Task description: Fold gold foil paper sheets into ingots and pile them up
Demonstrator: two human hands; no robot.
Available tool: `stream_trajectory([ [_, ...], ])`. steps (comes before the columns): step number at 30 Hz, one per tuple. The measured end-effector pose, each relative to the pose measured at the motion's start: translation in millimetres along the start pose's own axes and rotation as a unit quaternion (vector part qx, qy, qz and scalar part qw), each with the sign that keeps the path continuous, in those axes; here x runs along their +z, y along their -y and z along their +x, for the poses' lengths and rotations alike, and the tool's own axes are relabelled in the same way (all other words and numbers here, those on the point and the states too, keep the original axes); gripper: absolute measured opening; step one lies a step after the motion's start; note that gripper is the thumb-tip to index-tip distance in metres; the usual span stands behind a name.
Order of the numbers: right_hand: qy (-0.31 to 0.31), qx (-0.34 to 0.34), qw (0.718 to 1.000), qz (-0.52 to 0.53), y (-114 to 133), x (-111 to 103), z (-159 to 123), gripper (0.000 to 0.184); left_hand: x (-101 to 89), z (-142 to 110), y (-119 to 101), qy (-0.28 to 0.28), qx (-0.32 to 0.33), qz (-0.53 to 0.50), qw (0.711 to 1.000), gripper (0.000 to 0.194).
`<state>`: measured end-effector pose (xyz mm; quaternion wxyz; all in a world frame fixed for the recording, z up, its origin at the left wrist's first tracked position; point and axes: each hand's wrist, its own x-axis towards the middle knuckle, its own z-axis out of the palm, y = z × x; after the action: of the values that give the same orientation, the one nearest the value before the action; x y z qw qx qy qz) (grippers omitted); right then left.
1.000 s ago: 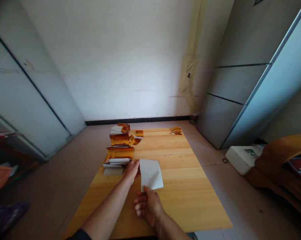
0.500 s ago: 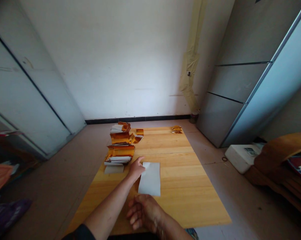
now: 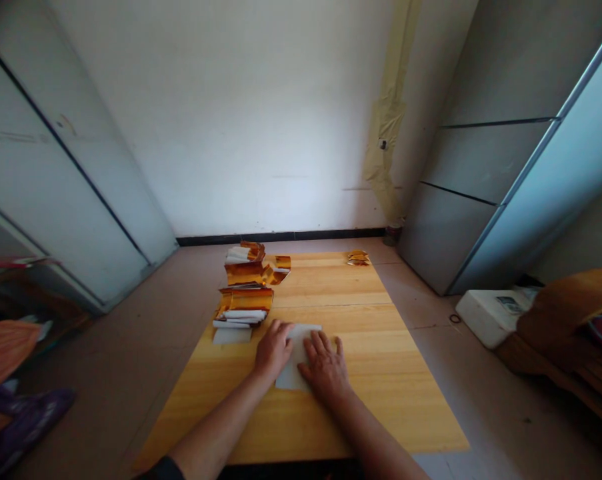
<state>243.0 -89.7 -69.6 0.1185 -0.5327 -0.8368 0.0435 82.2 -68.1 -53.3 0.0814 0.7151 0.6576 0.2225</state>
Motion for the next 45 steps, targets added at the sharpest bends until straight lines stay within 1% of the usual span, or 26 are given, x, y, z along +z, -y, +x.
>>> stream_trajectory([
  [1, 0.001, -0.009, 1.000, -0.007, -2, 1, 0, 0.048, -0.5, -4, 2, -0.018, 0.040, -0.004, 0.999, 0.036],
  [2, 0.002, -0.015, 1.000, -0.013, -5, 2, 0, 0.047, -1.5, -9, 5, -0.024, 0.090, -0.011, 0.996, 0.032],
  [4, 0.003, -0.027, 0.999, -0.017, -9, -1, 1, 0.046, -4.8, -17, 8, -0.004, 0.176, -0.032, 0.984, 0.023],
  [5, 0.002, -0.030, 0.999, -0.015, -11, -3, 3, 0.046, -6.8, -21, 10, 0.016, 0.206, -0.043, 0.978, 0.023],
  [8, 0.000, -0.031, 0.999, 0.009, -14, -9, 8, 0.044, -11.9, -28, 11, 0.060, 0.234, -0.064, 0.968, 0.040],
  [9, 0.000, -0.032, 0.999, 0.019, -15, -11, 10, 0.043, -12.9, -29, 12, 0.067, 0.232, -0.066, 0.968, 0.045],
  [11, 0.002, -0.033, 0.999, 0.036, -16, -13, 13, 0.042, -13.1, -29, 12, 0.076, 0.221, -0.069, 0.970, 0.048],
  [14, 0.001, -0.031, 0.998, 0.048, -18, -13, 15, 0.042, -10.5, -26, 12, 0.083, 0.203, -0.068, 0.973, 0.045],
  [17, 0.002, -0.033, 0.998, 0.054, -20, -10, 15, 0.043, -7.9, -24, 13, 0.084, 0.199, -0.065, 0.974, 0.044],
  [23, -0.001, -0.039, 0.998, 0.053, -21, -10, 14, 0.044, -6.1, -25, 12, 0.075, 0.203, -0.053, 0.975, 0.032],
  [28, 0.010, -0.036, 0.997, 0.071, -24, -16, 14, 0.046, -3.7, -25, 12, 0.067, 0.196, -0.067, 0.976, 0.025],
  [31, 0.000, -0.066, 0.988, 0.139, -29, -23, 11, 0.049, -4.4, -23, 11, 0.065, 0.186, -0.087, 0.976, 0.019],
  [33, 0.003, -0.105, 0.973, 0.205, -31, -28, 5, 0.055, -6.0, -22, 10, 0.068, 0.178, -0.105, 0.976, 0.018],
  [35, 0.024, -0.134, 0.958, 0.252, -32, -32, -2, 0.065, -7.9, -21, 8, 0.070, 0.165, -0.122, 0.976, 0.016],
  [37, 0.044, -0.134, 0.951, 0.275, -32, -32, -8, 0.068, -9.6, -20, 7, 0.072, 0.147, -0.134, 0.977, 0.014],
  [38, 0.047, -0.123, 0.950, 0.283, -32, -31, -10, 0.064, -10.4, -20, 6, 0.073, 0.138, -0.139, 0.978, 0.014],
  [39, 0.042, -0.107, 0.950, 0.292, -31, -30, -11, 0.057, -11.2, -19, 6, 0.076, 0.128, -0.144, 0.978, 0.016],
  [42, 0.008, -0.051, 0.944, 0.325, -28, -25, -8, 0.030, -13.8, -18, 4, 0.082, 0.106, -0.164, 0.977, 0.023],
  [43, -0.002, -0.035, 0.941, 0.337, -26, -24, -6, 0.025, -14.8, -17, 5, 0.083, 0.101, -0.175, 0.976, 0.027],
  [45, -0.014, 0.002, 0.933, 0.359, -24, -22, 1, 0.027, -16.4, -15, 6, 0.080, 0.090, -0.203, 0.972, 0.035],
])
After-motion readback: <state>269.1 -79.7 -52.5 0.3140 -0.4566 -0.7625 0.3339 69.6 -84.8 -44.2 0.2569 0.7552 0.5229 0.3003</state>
